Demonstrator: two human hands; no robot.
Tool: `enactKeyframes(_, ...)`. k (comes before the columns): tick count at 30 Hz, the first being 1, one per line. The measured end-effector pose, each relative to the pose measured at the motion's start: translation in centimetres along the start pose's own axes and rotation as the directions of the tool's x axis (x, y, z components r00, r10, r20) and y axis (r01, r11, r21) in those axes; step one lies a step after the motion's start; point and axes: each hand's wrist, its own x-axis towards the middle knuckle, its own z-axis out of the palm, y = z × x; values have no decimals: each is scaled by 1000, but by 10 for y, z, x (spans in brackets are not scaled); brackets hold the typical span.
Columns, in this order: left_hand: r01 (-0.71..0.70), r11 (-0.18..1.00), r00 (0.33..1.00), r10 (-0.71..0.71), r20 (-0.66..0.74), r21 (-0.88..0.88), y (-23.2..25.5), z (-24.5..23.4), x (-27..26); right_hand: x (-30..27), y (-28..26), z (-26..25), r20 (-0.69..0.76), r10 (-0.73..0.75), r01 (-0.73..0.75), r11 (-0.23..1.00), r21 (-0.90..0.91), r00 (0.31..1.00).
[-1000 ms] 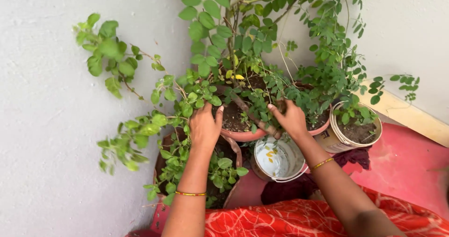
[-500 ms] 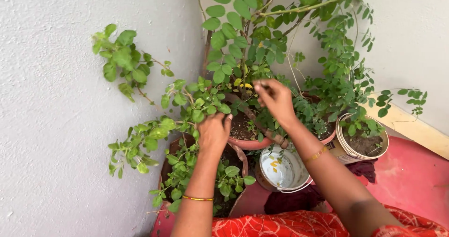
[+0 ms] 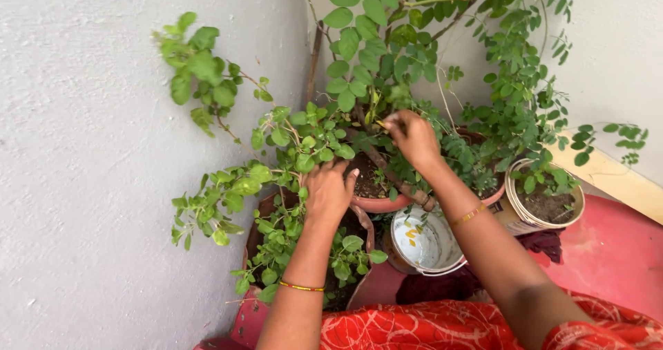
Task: Pruning, weeding, and picking leaves from various potted plants on a balcony.
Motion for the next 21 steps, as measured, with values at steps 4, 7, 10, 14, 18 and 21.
enactKeyframes(4, 107, 992, 984, -96, 152, -66, -1, 4, 5, -55, 20, -21, 97, 276, -292, 922, 255, 956)
enactKeyframes(7, 81, 997, 995, -81, 58, -4, -2, 7, 9, -110, 52, -31, 192, 307, -361, 835, 416, 932)
enactKeyframes(10, 161, 987, 979, -162, 122, 18, -2, 5, 11, -153, 75, -38, 66, 18, -31, 981, 194, 998)
enactKeyframes(14, 38, 999, 994, -40, -106, -23, -9, 12, 9, -148, 46, -64, 72, 168, -157, 978, -139, 983)
enactKeyframes(18, 105, 992, 993, -108, -50, -66, 0, 2, 11, -70, 13, -83, -298, -188, 226, 969, 97, 936)
enactKeyframes(21, 86, 994, 992, -92, -81, -73, -1, 9, 10, 14, 8, -81, -431, -289, 363, 926, 100, 855)
